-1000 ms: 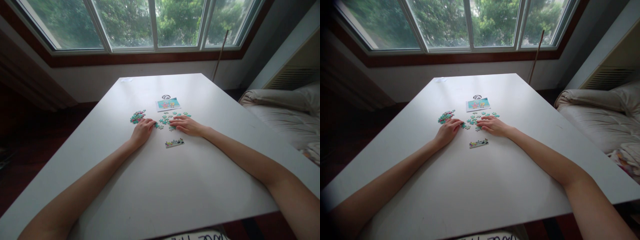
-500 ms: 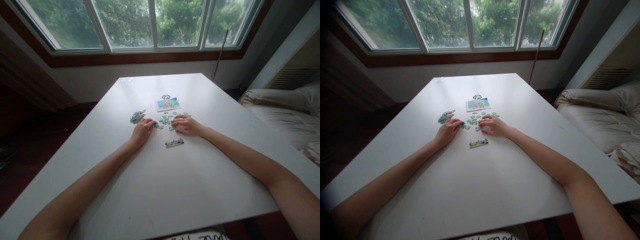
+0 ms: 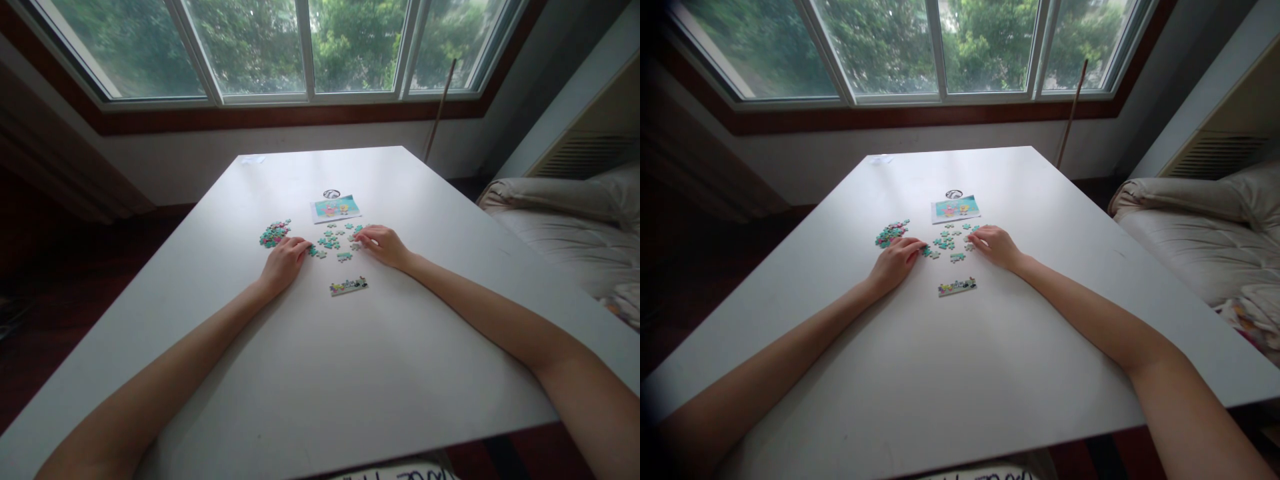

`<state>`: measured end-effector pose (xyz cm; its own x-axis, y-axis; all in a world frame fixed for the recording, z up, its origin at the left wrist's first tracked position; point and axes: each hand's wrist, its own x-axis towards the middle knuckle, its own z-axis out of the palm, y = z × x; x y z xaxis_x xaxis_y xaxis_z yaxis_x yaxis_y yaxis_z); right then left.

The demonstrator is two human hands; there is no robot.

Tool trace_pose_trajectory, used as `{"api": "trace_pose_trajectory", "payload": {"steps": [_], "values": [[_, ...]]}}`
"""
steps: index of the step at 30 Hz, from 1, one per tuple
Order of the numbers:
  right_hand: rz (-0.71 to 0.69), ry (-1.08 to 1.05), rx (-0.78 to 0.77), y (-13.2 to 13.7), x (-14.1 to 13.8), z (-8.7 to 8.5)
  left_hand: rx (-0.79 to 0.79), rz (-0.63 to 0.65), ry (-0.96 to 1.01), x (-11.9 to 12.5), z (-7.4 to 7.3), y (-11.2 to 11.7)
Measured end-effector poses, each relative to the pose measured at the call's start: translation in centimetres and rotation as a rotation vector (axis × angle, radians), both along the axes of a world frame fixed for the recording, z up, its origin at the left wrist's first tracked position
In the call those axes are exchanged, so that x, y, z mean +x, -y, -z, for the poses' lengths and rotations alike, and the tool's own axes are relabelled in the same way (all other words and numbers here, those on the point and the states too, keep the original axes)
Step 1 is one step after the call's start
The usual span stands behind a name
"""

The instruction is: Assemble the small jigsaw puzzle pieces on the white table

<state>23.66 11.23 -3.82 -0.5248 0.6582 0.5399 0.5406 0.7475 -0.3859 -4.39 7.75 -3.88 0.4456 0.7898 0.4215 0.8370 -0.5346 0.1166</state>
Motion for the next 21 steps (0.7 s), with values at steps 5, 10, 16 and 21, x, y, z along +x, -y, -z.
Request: {"api": "trace_pose_trajectory", "payload": {"steps": [5, 10, 16, 21], "values": [[0.185, -0.128, -0.079, -0.5, 0.32, 0.16, -0.01, -0.002, 0.004, 0.09, -0.15, 0.08], [0.277, -0.172, -0.148, -0.55, 0.32, -0.13, -0.004, 0.0, 0.002, 0.02, 0.0, 0.08], [0.276, -0.17, -0.151, -0.57, 0.35, -0.09, 0.003, -0.002, 0.0, -0.1, 0.22, 0.02], [0.253, -0.156, -0.123, -0.76, 0.39, 0.09, 0.001, 0.003, -0.002, -0.1, 0.16, 0.01]]}}
